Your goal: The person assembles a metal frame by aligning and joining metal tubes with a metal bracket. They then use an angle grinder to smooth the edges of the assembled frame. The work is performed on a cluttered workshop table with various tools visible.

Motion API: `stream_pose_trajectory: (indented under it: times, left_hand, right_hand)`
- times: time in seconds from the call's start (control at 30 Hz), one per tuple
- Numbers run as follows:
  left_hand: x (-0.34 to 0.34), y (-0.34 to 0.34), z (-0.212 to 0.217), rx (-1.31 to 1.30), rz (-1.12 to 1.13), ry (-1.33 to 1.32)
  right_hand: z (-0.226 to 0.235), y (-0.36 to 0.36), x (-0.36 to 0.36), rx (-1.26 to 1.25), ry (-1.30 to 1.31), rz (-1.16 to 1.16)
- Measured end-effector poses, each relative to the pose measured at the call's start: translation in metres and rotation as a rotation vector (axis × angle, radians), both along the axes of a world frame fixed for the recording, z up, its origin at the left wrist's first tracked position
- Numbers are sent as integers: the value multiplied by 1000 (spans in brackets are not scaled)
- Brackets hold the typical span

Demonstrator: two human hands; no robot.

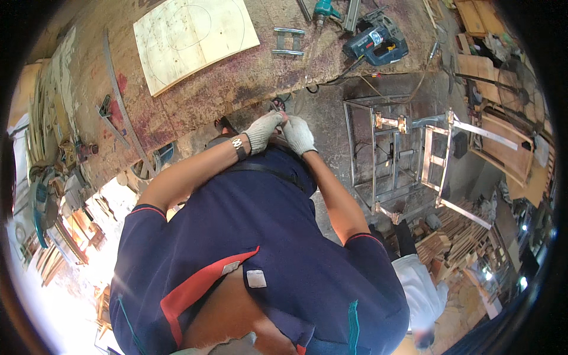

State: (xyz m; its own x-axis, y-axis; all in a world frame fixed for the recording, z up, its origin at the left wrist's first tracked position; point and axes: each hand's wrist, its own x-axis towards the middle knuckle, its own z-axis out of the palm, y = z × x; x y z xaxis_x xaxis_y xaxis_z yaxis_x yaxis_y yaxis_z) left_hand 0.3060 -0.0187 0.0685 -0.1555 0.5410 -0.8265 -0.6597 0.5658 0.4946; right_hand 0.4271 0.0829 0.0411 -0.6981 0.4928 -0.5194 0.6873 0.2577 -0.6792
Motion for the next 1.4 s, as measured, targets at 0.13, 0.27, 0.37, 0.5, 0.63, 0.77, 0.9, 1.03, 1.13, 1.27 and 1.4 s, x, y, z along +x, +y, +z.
stream_pose_trajectory:
  times: [0.13,0.27,0.37,0.5,0.63,0.77,0.9,1.03,1.13,1.27,1.4]
  left_hand:
    - [11,2,-47,101,171,146]
    - [5,12,-38,51,192,36]
    - [-6,16,-33,69,175,31]
    - [-17,22,-59,146,406,-37]
    - [-38,27,-82,240,288,-136]
    - [-35,35,-83,272,260,-139]
    - [-50,38,-78,262,202,-189]
    - [-64,43,-69,57,180,-197]
    - [-73,41,-54,99,218,-228]
    - [-75,48,-66,74,200,-208]
    - [-77,51,-78,-32,310,-268]
  right_hand:
    - [-23,-9,-13,65,91,-15]
    - [-38,-1,-9,131,0,98]
    - [-45,2,-18,141,43,59]
    - [-37,1,-43,171,161,16]
    - [-34,15,-53,95,47,60]
    - [-35,11,-52,-203,120,-165]
    - [-26,19,-63,-449,19,-241]
    - [-27,24,-84,-687,-4,-384]
    - [-17,37,-101,-688,-153,-270]
    - [-44,38,-104,-525,-159,-101]
    - [-24,32,-109,-343,-194,-83]
